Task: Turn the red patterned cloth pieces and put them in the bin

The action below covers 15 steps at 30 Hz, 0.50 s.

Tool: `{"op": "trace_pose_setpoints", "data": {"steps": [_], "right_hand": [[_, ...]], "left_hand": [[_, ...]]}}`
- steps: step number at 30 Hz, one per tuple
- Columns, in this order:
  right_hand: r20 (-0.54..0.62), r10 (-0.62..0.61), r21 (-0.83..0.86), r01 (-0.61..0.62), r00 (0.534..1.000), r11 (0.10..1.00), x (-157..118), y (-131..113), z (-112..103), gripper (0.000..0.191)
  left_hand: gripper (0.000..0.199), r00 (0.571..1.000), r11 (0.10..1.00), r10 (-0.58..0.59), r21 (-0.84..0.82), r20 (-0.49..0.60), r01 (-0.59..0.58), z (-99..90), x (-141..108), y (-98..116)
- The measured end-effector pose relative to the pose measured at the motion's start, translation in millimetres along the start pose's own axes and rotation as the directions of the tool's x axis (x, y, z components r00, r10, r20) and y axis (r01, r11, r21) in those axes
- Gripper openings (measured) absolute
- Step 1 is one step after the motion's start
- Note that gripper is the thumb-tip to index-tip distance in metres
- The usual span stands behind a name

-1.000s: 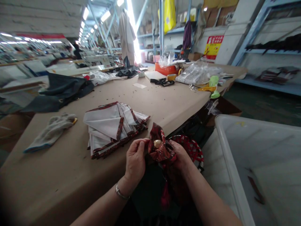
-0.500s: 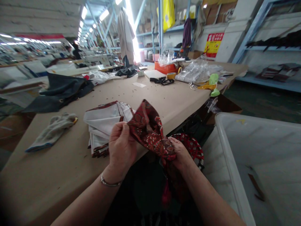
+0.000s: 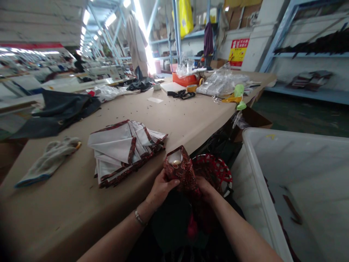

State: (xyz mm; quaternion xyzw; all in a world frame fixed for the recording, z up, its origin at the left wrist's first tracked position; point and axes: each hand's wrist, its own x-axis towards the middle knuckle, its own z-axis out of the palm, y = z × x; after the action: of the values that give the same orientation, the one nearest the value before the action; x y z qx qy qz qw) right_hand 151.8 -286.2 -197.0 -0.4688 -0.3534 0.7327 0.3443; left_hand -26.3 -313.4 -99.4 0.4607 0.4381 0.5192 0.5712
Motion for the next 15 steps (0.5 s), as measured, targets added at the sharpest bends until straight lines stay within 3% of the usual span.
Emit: {"op": "trace_pose_setpoints", "data": {"steps": [3,6,9,12,15], "right_hand": [[-0.086,-0.089,-0.163,0.074,0.992,0.984,7.6,-5.5,-7.4,0.037],[-0.174,-0.236,-0.324,0.171,0.956,0.93,-2.7,-12.5,-8.6,0.045],[-0.069,-0.434,-0.446,0.361,0.898,0.819,-22.7,-24.3,6.1,0.056],[0.063,-0.534,-0.35,0.52,0.843,0.779,-36.9,-47.2,30.3,0.058],[0.018,-0.591,-0.305,0.568,0.806,0.765,-46.2,-84.3,46.6,0.041]], "left_hand": [[0.029,0.985,1.0,0.016,0.019,-0.173,-0.013,-5.6,-3.8,4.5],[0.017,0.945,0.997,0.075,0.053,-0.318,-0.062,-19.3,-20.9,10.3],[0.01,0.902,0.975,0.207,0.156,-0.378,-0.158,-28.4,-40.1,26.1],[0.008,0.902,0.924,0.348,0.258,-0.257,-0.283,-20.6,-47.3,57.4],[0.01,0.878,0.837,0.475,0.341,-0.065,-0.428,-10.9,-40.0,94.4]]}}
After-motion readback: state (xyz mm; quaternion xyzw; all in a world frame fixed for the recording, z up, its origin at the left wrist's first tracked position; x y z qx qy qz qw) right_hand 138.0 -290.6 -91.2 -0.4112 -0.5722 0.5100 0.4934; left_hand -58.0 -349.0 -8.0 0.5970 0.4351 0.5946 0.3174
